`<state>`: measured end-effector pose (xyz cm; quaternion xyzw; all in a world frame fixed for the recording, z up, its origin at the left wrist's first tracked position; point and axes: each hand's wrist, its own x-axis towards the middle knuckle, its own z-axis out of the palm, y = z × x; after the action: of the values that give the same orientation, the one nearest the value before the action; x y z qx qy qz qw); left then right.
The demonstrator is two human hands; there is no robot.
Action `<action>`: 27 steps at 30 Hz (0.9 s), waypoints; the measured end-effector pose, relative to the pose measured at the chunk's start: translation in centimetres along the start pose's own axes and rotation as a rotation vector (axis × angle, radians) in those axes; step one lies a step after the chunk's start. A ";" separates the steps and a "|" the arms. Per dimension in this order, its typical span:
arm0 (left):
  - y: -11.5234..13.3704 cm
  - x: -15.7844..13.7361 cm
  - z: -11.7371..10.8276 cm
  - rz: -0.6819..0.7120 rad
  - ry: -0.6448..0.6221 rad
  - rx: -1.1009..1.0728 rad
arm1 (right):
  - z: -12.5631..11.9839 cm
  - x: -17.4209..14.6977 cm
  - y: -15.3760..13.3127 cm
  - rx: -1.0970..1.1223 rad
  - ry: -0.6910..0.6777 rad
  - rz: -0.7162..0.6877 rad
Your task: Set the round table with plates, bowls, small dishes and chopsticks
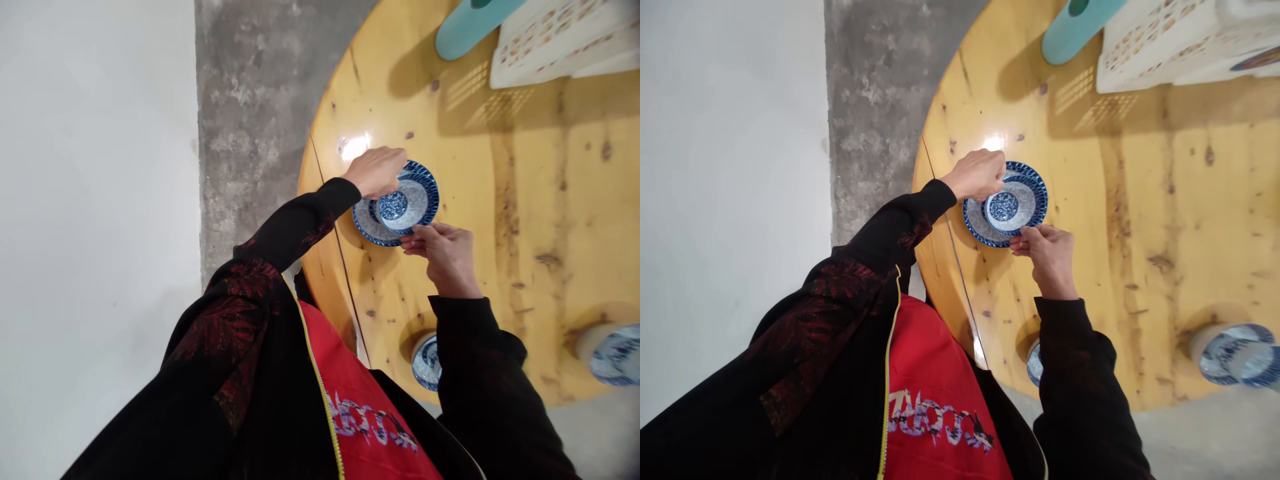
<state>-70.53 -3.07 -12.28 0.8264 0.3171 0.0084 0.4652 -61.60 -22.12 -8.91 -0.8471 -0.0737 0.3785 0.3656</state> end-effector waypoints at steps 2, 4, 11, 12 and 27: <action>0.1 -0.2 -0.2 0.080 -0.021 0.093 | 0.0 -0.1 -0.1 0.004 -0.004 0.009; 0.2 -0.3 -0.4 0.089 -0.033 0.139 | 0.1 -0.2 -0.2 0.011 -0.001 0.011; 0.3 -0.4 -0.6 0.091 -0.043 0.149 | 0.2 -0.1 0.1 0.025 -0.007 0.009; 0.2 -0.5 -0.6 0.083 -0.029 0.141 | 0.2 -0.2 0.2 0.028 -0.007 0.007; 2.1 -10.4 -1.5 0.131 -0.069 0.126 | 2.0 -15.9 11.4 0.360 0.022 0.141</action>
<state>-78.19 -8.21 -6.82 0.8728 0.2460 -0.0095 0.4215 -75.89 -35.56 -8.21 -0.7750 0.0586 0.4011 0.4847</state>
